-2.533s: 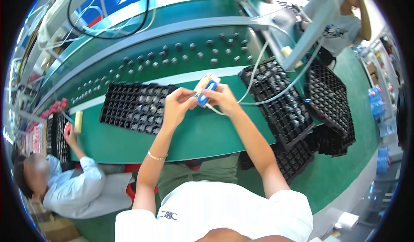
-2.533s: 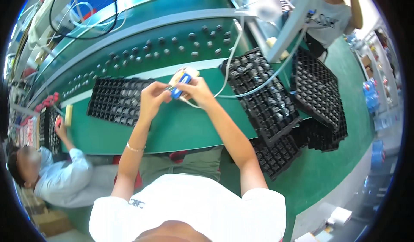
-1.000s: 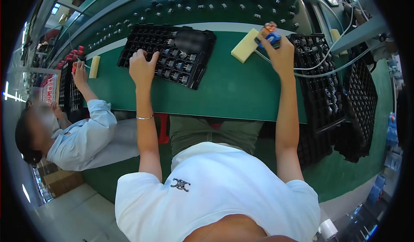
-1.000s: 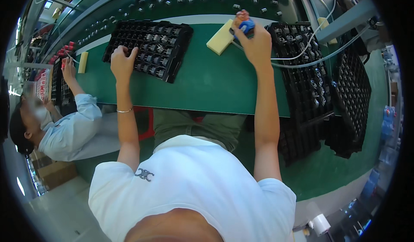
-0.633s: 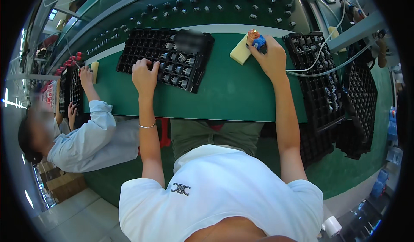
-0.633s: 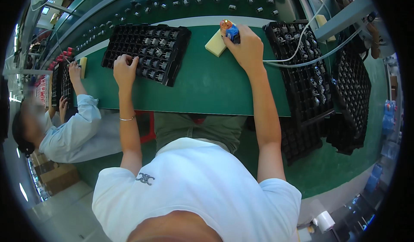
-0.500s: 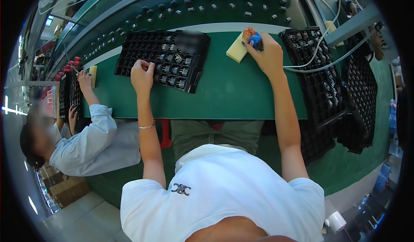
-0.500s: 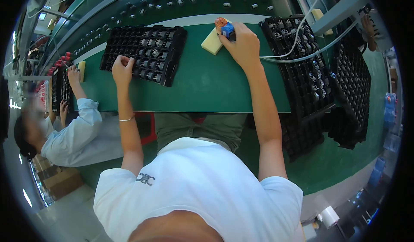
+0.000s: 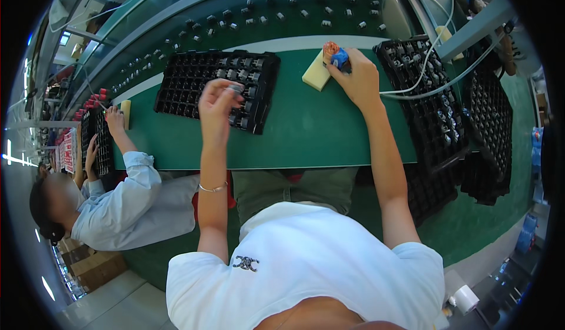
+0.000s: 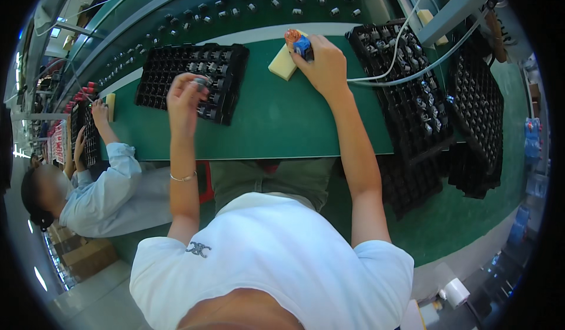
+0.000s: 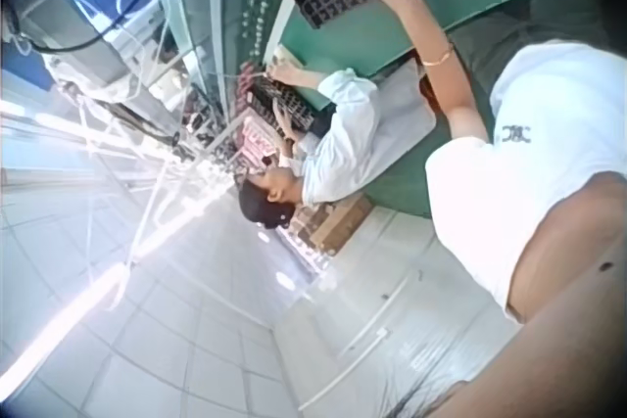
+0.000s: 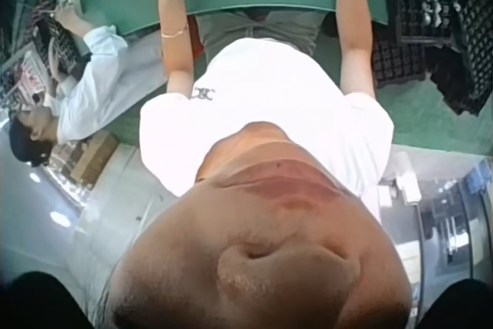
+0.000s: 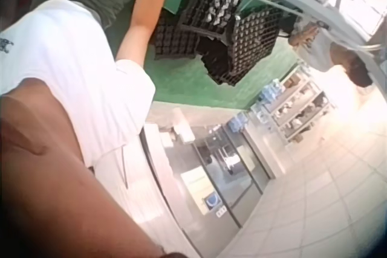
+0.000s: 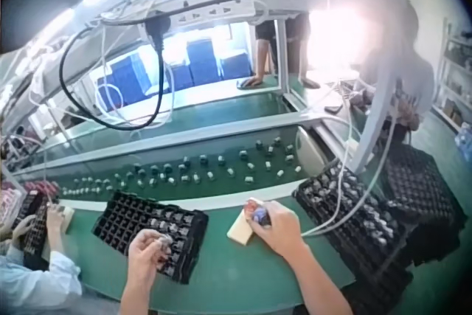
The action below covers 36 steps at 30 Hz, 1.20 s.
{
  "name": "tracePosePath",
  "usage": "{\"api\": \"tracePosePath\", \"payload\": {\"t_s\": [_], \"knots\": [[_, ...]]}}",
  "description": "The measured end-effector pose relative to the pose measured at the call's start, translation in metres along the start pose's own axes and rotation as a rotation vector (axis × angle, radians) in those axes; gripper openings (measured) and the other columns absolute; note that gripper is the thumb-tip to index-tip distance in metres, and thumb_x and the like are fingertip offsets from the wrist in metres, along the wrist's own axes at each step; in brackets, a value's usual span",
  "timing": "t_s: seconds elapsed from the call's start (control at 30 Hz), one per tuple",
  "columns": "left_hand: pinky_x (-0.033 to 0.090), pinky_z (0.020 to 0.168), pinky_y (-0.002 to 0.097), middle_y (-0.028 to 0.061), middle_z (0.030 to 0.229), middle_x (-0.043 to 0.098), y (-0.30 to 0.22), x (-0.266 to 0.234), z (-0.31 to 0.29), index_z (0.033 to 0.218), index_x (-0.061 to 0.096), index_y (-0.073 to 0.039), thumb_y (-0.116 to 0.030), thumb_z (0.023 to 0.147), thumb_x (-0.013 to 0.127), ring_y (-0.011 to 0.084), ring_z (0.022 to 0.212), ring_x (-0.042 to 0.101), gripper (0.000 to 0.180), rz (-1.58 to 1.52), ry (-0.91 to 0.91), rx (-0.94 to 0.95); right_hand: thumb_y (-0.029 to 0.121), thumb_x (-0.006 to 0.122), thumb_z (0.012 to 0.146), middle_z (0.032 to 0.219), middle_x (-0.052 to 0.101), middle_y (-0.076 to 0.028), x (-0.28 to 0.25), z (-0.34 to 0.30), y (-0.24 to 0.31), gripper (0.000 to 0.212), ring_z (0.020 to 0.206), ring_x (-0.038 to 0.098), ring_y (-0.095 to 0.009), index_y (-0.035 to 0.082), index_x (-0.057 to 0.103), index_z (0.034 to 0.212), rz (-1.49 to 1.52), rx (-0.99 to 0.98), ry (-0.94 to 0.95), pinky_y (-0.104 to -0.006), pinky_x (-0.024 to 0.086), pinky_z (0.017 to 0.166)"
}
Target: Assembling small electronic or mechanical components into trays on a factory production line.
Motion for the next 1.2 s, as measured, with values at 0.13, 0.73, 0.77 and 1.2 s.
{"api": "tracePosePath", "payload": {"t_s": [0.13, 0.73, 0.77, 1.2], "knots": [[0.049, 0.063, 0.0224, 0.0083, 0.094, 0.068, 0.021, 0.054, -0.012, 0.102, 0.063, -0.002, -0.011, 0.092, 0.056, 0.0119, 0.074, 0.062, 0.016, -0.196, 0.197, -0.174, 0.023, 0.078, 0.074, 0.082, 0.064, -0.012, 0.000, -0.001, 0.002, 0.031, 0.071, 0.065, -0.028, 0.003, 0.066, 0.095, 0.019, -0.028, -0.031, -0.0347, 0.052, 0.066], [0.044, 0.057, 0.0205, 0.0026, 0.076, 0.060, 0.084, 0.100, -0.002, 0.094, 0.065, -0.001, -0.025, 0.101, 0.049, 0.0077, 0.062, 0.055, 0.029, 0.112, 0.222, -0.107, 0.023, 0.077, 0.076, 0.082, 0.062, -0.014, -0.004, -0.007, 0.002, 0.029, 0.072, 0.064, -0.032, 0.002, 0.064, 0.091, -0.087, -0.014, -0.028, -0.0381, 0.050, 0.064], [0.044, 0.057, 0.0208, 0.0030, 0.077, 0.060, 0.077, 0.101, 0.001, 0.095, 0.065, -0.001, -0.025, 0.101, 0.049, 0.0082, 0.062, 0.055, 0.029, 0.129, 0.211, -0.083, 0.023, 0.076, 0.077, 0.082, 0.062, -0.014, -0.003, -0.005, 0.003, 0.029, 0.072, 0.064, -0.032, 0.002, 0.064, 0.092, -0.046, -0.028, -0.025, -0.0381, 0.050, 0.063], [0.042, 0.056, 0.0198, 0.0020, 0.075, 0.062, 0.078, 0.102, -0.007, 0.095, 0.066, -0.002, -0.021, 0.101, 0.051, 0.0055, 0.061, 0.054, 0.025, 0.057, 0.212, -0.105, 0.025, 0.076, 0.076, 0.082, 0.063, -0.012, -0.003, -0.008, 0.001, 0.032, 0.071, 0.064, -0.030, 0.002, 0.064, 0.094, -0.031, -0.018, -0.004, -0.0371, 0.051, 0.063]]}}
Point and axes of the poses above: each hand's wrist, its own z-axis towards the middle knuckle, its own x-axis out of the palm, y = z × x, the point moved 3 cm from there along z, towards the middle knuckle
